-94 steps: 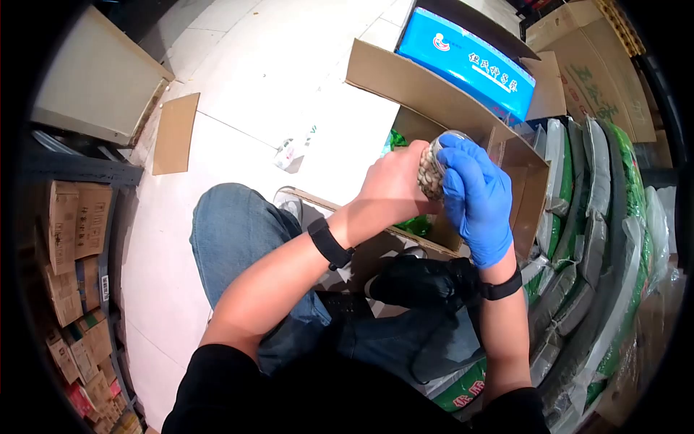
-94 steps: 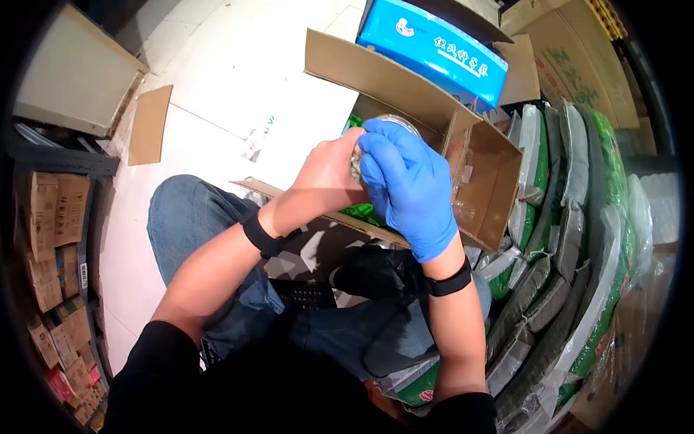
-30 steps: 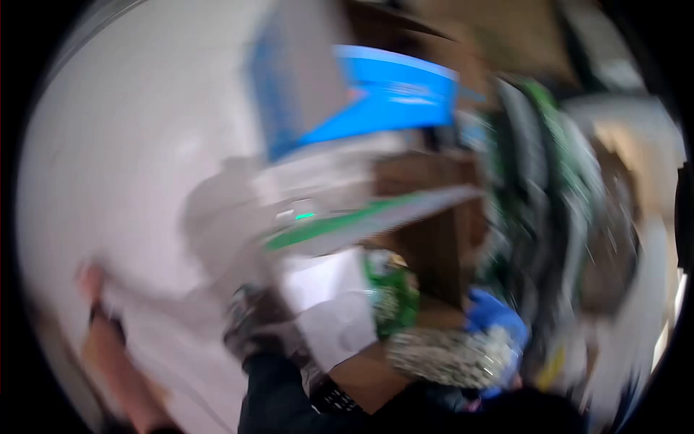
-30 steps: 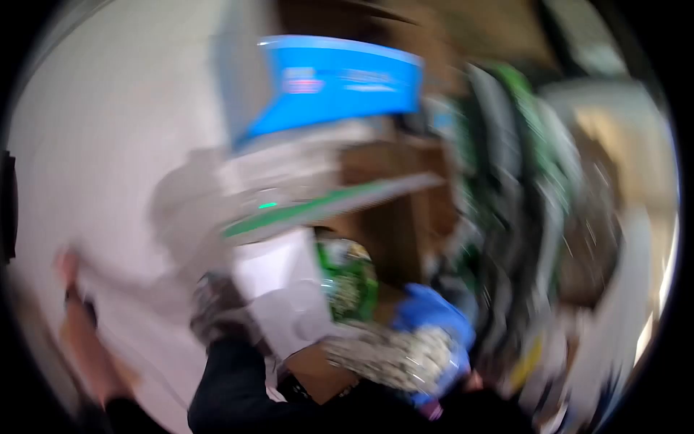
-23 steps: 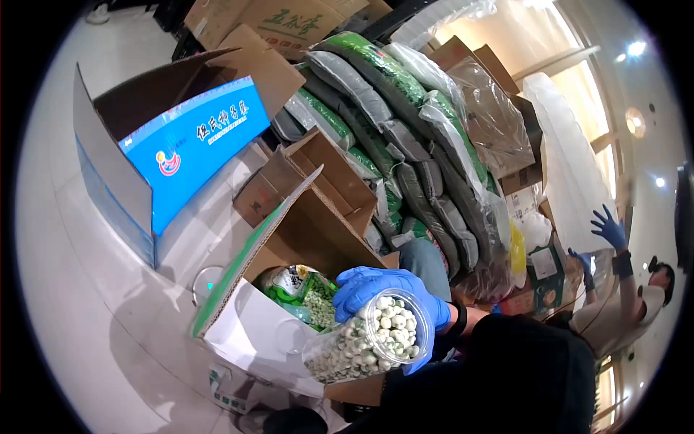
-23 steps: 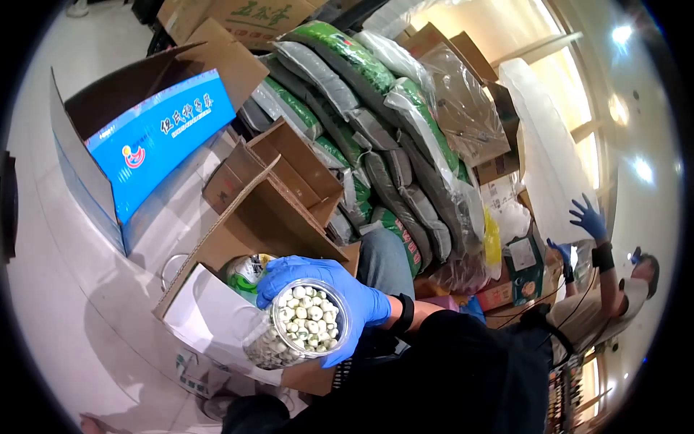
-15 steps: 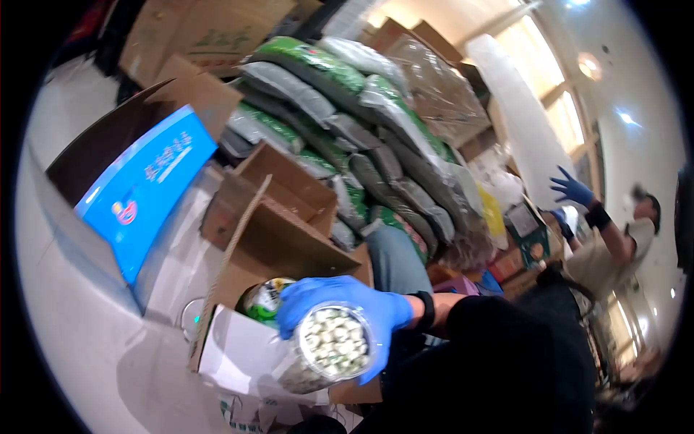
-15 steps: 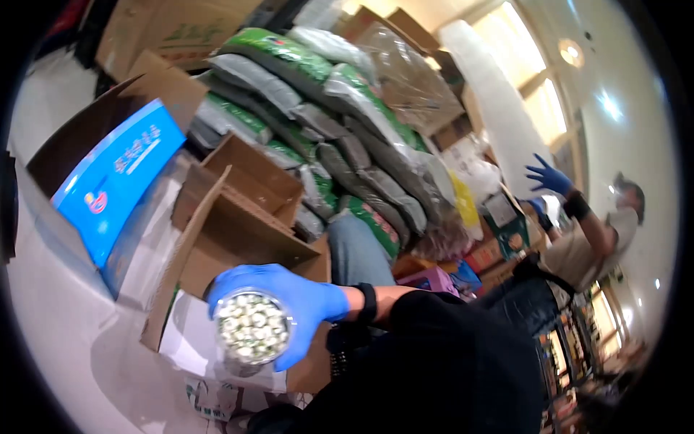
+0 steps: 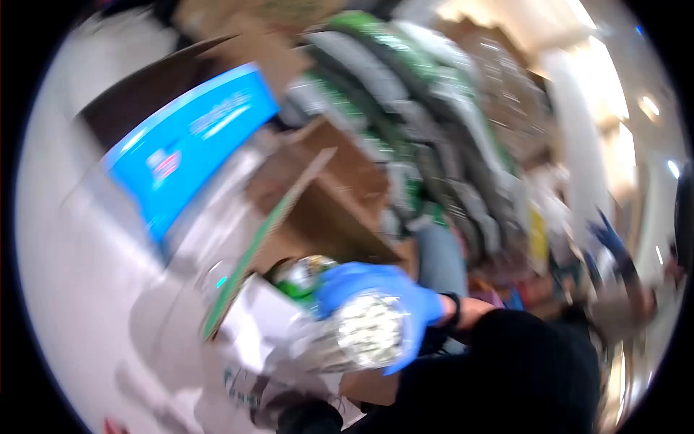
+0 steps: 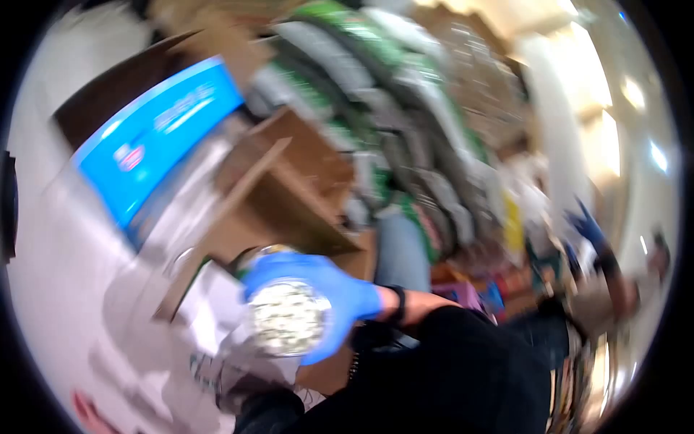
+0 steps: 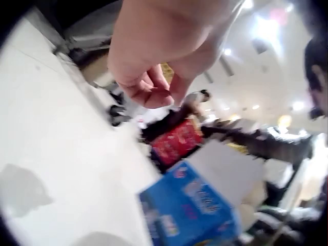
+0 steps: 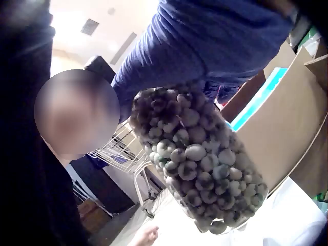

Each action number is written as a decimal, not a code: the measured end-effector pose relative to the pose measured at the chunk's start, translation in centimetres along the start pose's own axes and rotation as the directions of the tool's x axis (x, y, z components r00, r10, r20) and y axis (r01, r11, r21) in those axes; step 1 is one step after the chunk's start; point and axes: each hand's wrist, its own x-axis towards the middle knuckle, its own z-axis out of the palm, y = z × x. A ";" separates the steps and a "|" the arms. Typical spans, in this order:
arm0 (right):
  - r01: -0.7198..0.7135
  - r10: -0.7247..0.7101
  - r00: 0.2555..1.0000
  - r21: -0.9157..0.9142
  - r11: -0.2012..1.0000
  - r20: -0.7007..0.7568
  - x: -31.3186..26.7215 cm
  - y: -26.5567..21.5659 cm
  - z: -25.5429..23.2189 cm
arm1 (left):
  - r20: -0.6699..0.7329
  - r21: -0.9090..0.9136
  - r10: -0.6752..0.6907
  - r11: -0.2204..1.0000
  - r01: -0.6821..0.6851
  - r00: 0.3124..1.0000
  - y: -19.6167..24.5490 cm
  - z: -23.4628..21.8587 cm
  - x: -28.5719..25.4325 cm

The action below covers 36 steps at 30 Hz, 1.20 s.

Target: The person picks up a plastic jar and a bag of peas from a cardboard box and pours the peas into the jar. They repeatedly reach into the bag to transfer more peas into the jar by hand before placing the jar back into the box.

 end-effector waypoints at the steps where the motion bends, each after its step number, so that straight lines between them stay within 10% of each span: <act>1: -0.018 0.018 0.998 -0.010 1.000 0.056 0.2 0.3 -0.7 | 0.026 -0.115 -0.040 0.992 0.042 0.999 4.3 2.3 -3.4; 2: 0.009 -0.012 0.997 0.041 0.999 0.078 0.4 1.1 -1.1 | 0.174 -0.002 0.210 0.977 -0.212 0.962 8.4 3.4 -6.3; 3: 0.019 -0.028 0.995 0.094 0.995 0.092 0.6 2.0 -1.4 | 0.384 -0.155 0.224 0.972 -0.177 0.896 13.3 5.9 -8.7; 4: 0.007 -0.014 0.996 0.078 0.997 0.084 0.2 2.1 -1.1 | 0.349 -0.434 0.243 0.898 -0.073 0.905 15.6 9.3 -11.7; 6: 0.002 -0.002 1.000 0.111 0.994 0.000 -1.1 3.6 -1.1 | 0.636 -0.693 0.390 0.668 0.271 0.666 23.7 15.5 -15.7; 7: 0.015 -0.003 0.997 0.149 0.989 -0.076 -1.9 4.4 -1.3 | 0.735 -0.657 0.626 0.559 0.506 0.262 24.6 17.7 -13.9; 8: -0.009 0.020 0.998 0.166 0.986 -0.062 -2.4 4.5 -1.7 | 0.749 -0.598 0.646 0.565 0.568 0.147 26.2 19.2 -14.5; 11: -0.005 0.017 0.999 0.237 0.971 -0.050 -4.0 5.9 -3.8 | 0.724 -0.546 0.684 0.487 0.682 0.092 28.2 20.6 -18.3; 12: 0.002 0.013 0.998 0.265 0.964 -0.057 -4.5 6.7 -4.7 | 0.732 -0.549 0.673 0.492 0.676 0.105 28.5 20.8 -20.3; 14: 0.023 0.005 0.996 0.321 0.947 -0.087 -5.5 8.0 -5.6 | 0.768 -0.604 0.502 0.358 0.712 0.399 28.5 20.7 -24.4; 17: 0.085 -0.081 0.996 0.318 0.944 -0.027 -6.2 8.6 -8.1 | 0.587 -0.793 0.665 0.358 0.493 0.462 28.5 23.2 -27.7; 18: 0.072 -0.075 0.997 0.279 0.958 0.000 -5.9 8.0 -8.5 | 0.596 -0.788 0.652 0.362 0.498 0.469 28.6 23.5 -27.4; 20: 0.075 -0.083 0.996 0.276 0.958 0.016 -6.0 9.0 -10.5 | 0.636 -0.753 0.741 0.533 0.387 0.217 30.3 24.6 -27.0; 23: 0.086 -0.095 0.995 0.228 0.970 0.027 -6.9 9.4 -12.4 | 0.827 -0.551 0.393 0.711 0.438 0.403 33.1 24.3 -29.7; 25: -0.035 0.042 0.998 -0.167 0.985 0.038 -8.5 10.2 -13.0 | 0.808 -0.512 0.414 0.845 0.154 0.418 31.4 23.4 -30.1; 26: -0.307 0.307 0.951 0.233 0.923 0.038 -9.6 10.9 -13.3 | 0.793 -0.351 0.364 0.928 -0.123 0.489 31.0 23.7 -30.4; 30: 0.362 -0.374 0.923 0.123 0.924 0.089 -6.5 10.2 -12.6 | 0.833 0.176 0.243 0.736 -0.654 0.497 30.3 28.0 -33.5; 36: 0.366 -0.359 0.930 0.081 0.927 -0.081 -7.9 6.9 -9.2 | 0.747 -0.102 0.391 0.866 -0.489 0.538 27.2 31.0 -38.5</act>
